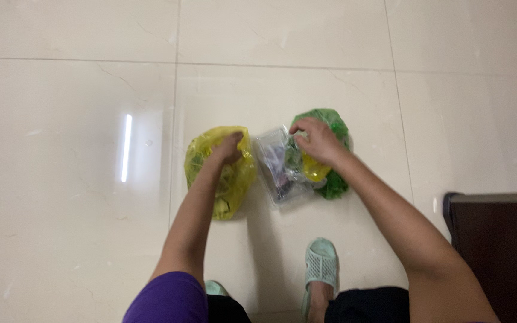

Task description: The person opens the refrigerator and removes a plastic container of meat, then opens the bottom drawers to take out multiple bags of vegetables and frozen items. The items are placed on the floor in front of the fridge.

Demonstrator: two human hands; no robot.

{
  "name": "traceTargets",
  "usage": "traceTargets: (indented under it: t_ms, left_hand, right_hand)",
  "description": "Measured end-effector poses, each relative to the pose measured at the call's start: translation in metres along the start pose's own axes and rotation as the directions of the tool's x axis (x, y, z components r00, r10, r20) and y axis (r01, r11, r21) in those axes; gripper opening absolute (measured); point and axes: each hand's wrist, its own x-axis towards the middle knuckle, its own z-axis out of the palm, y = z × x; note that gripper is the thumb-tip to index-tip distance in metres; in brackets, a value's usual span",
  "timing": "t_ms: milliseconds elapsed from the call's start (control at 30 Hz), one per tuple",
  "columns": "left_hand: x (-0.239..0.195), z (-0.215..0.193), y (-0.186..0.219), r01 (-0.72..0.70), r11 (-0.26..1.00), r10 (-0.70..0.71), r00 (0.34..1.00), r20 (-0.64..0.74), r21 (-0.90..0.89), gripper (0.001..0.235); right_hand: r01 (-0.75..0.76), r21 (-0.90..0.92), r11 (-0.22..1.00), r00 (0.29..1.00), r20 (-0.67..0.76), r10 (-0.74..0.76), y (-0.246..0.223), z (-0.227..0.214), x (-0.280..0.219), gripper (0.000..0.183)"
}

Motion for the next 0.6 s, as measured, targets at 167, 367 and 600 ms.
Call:
traceTargets:
  t_ms: [167, 367, 600]
  left_hand:
    - [-0.033, -0.030, 0.021, -0.127, 0.971, 0.077, 0.968, -0.239, -0.203, 0.063]
    - [-0.073, -0.058, 0.050, -0.123, 0.992, 0.122, 0.981, -0.151, 0.004, 0.055]
    - [-0.070, -0.063, 0.031, -0.223, 0.964, 0.235, 0.970, 0.068, -0.143, 0.075]
  right_hand:
    - [-0.051, -0.326, 0.944, 0.958, 0.250, 0.138, 0.009, -0.018, -0.025, 0.108]
    - [-0.278, -0.156, 0.948, 0.947, 0.125, 0.298, 0.023, -0.021, -0.022, 0.067]
    - [-0.148, -0.028, 0.989, 0.967, -0.211, 0.139, 0.035, -0.059, -0.021, 0.020]
